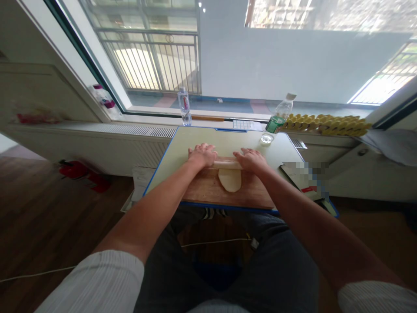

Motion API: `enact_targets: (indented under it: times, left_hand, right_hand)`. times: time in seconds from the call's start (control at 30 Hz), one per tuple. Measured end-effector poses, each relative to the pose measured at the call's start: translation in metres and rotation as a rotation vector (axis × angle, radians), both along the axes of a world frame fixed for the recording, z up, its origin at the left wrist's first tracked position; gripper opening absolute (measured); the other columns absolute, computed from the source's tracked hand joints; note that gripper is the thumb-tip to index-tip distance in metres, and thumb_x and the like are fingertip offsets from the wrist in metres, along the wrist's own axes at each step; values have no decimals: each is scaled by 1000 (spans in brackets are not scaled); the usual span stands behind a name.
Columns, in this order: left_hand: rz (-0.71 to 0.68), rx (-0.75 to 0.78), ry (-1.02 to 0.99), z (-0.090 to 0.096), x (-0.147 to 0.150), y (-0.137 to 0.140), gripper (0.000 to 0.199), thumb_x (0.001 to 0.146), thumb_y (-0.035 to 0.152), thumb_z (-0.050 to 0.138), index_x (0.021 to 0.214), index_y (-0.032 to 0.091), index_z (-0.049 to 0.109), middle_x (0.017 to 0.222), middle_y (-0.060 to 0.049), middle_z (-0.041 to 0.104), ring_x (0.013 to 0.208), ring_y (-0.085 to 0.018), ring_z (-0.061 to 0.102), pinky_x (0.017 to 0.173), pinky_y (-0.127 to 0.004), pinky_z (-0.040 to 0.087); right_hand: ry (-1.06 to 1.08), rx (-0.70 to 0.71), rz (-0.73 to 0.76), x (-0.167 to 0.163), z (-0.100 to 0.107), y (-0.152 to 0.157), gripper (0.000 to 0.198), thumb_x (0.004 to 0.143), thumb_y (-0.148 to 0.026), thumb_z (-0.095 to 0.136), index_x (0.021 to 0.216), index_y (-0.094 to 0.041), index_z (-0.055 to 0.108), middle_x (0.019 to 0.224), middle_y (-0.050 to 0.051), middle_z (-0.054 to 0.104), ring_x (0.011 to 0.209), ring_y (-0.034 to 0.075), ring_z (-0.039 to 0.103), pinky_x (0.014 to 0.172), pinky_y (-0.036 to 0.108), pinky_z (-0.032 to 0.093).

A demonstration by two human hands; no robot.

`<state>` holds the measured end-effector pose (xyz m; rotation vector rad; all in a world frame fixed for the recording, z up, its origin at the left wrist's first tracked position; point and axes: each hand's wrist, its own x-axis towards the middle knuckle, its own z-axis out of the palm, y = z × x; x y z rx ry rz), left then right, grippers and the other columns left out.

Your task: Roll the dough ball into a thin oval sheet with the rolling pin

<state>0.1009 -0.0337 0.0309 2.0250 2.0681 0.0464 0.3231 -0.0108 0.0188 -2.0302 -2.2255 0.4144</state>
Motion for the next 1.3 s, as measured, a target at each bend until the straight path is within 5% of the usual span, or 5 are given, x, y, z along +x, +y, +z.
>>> enact_targets:
  times: [0.33, 0.57, 0.77, 1.0, 1.3]
  left_hand:
    - [88, 171, -46, -5, -1, 27, 51, 107, 46, 39, 144, 25, 68, 159, -13, 60, 145, -32, 57, 122, -53, 45]
    - [64, 153, -50, -7, -1, 14, 48, 108, 46, 40, 140, 29, 70, 157, -11, 62, 143, -33, 57, 120, -54, 46]
    - [16, 168, -18, -4, 1, -14, 50, 109, 47, 36, 143, 31, 69, 156, -9, 62, 140, -33, 58, 119, -56, 45]
    - [-27, 327, 45, -11, 6, -73, 51, 112, 49, 34, 140, 29, 72, 158, -9, 63, 144, -32, 56, 122, -55, 42]
    - [3, 331, -18, -22, 9, -134, 61, 113, 49, 34, 165, 24, 52, 173, -9, 49, 162, -32, 40, 132, -61, 33]
  right_hand:
    - [58, 21, -40, -5, 3, 29, 77, 106, -69, 40, 158, -16, 59, 166, 18, 54, 153, 39, 48, 127, 54, 34]
    - [3, 19, 0, -2, -3, 18, 72, 109, -64, 34, 162, -20, 55, 169, 16, 52, 155, 36, 44, 126, 54, 34]
    - [-34, 75, 17, -1, -3, -13, 66, 110, -55, 33, 160, -18, 55, 170, 14, 51, 154, 35, 44, 128, 53, 32]
    - [-135, 248, 82, 0, 3, -85, 55, 113, -41, 28, 149, -18, 63, 159, 16, 61, 147, 36, 48, 123, 58, 37]
    - [-117, 290, 18, 2, -12, -146, 68, 114, -47, 26, 168, -8, 44, 175, 18, 42, 164, 35, 31, 132, 59, 25]
